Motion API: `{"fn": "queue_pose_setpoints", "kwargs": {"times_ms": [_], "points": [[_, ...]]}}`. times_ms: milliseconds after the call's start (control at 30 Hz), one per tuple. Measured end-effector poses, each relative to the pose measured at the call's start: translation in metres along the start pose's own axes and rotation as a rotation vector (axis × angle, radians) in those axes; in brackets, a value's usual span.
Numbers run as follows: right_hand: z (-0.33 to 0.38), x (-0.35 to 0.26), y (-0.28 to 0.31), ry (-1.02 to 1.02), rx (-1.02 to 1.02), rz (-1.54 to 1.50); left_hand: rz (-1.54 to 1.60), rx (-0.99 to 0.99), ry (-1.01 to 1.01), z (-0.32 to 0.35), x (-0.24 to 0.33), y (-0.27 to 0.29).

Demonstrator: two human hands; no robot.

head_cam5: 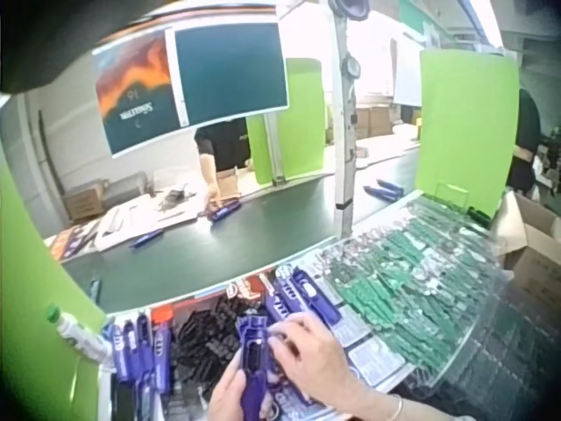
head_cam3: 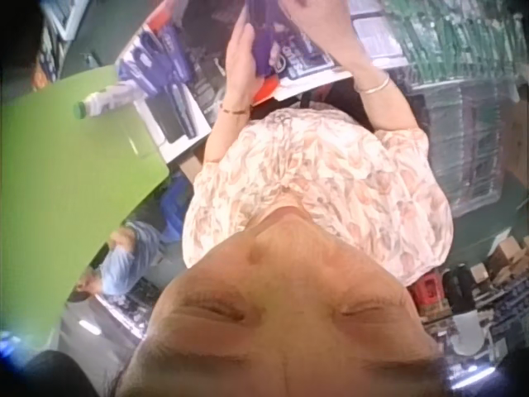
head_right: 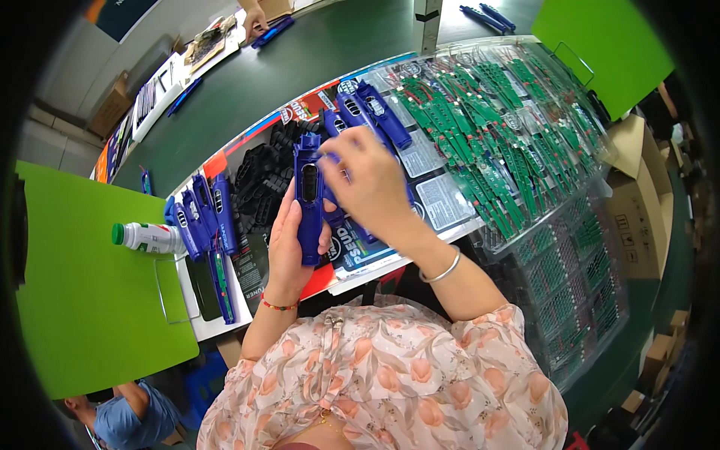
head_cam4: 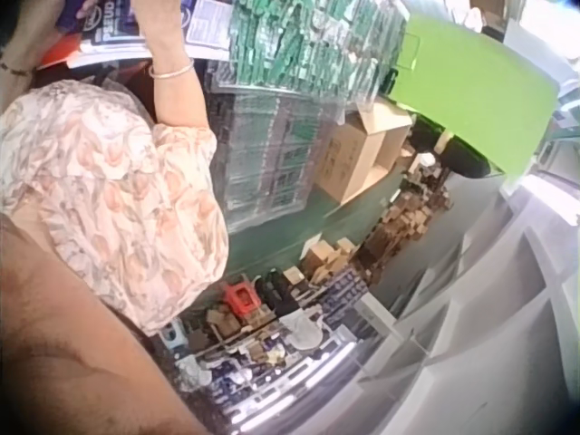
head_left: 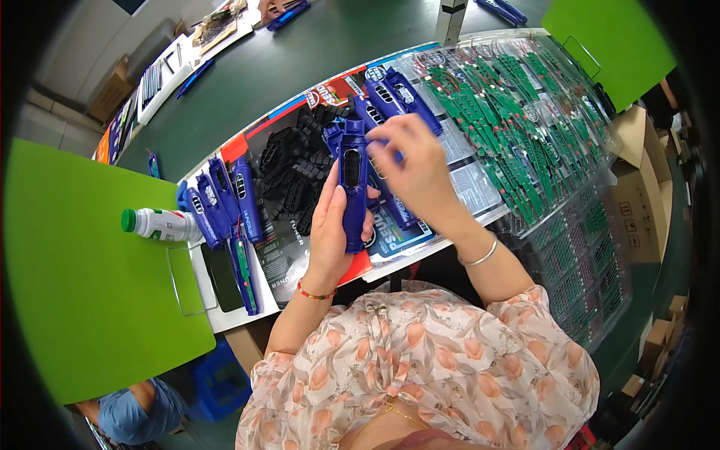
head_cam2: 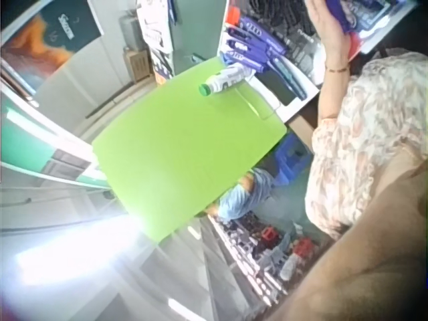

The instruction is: Manual assembly of plastic casings and internal components for electronic devices on a production line.

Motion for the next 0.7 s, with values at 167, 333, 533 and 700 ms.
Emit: {"fn": "queue_pose_setpoints", "kwargs": {"times_ms": [167, 333, 533, 700], "points": [[-0.058, 0.107, 0.055, -0.027, 0.095, 0.648, 0.027, -0.013, 0.012, -0.002, -0.003, 0.001], [-0.083, 0.151, 0.045, -0.189, -0.272, 0.91, 0.042, 0.012, 0.015, -0.002, -0.004, 0.003], [-0.093, 0.146, 0.04, -0.308, -0.248, 1.085, 0.046, 0.017, 0.007, -0.002, 0.001, 0.001], [-0.085, 0.099, 0.084, -0.15, 0.142, 0.756, 0.148, -0.05, 0.027, -0.006, 0.003, 0.008]]}}
Point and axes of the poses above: each hand's wrist, its own z-axis away from the middle knuckle, its own y-axis out of the back of the hand, x = y × z, the point moved 4 cm from there along -z, towards the middle knuckle, and after that the axes turned 11 degrees about z, right-handed, at the moved point
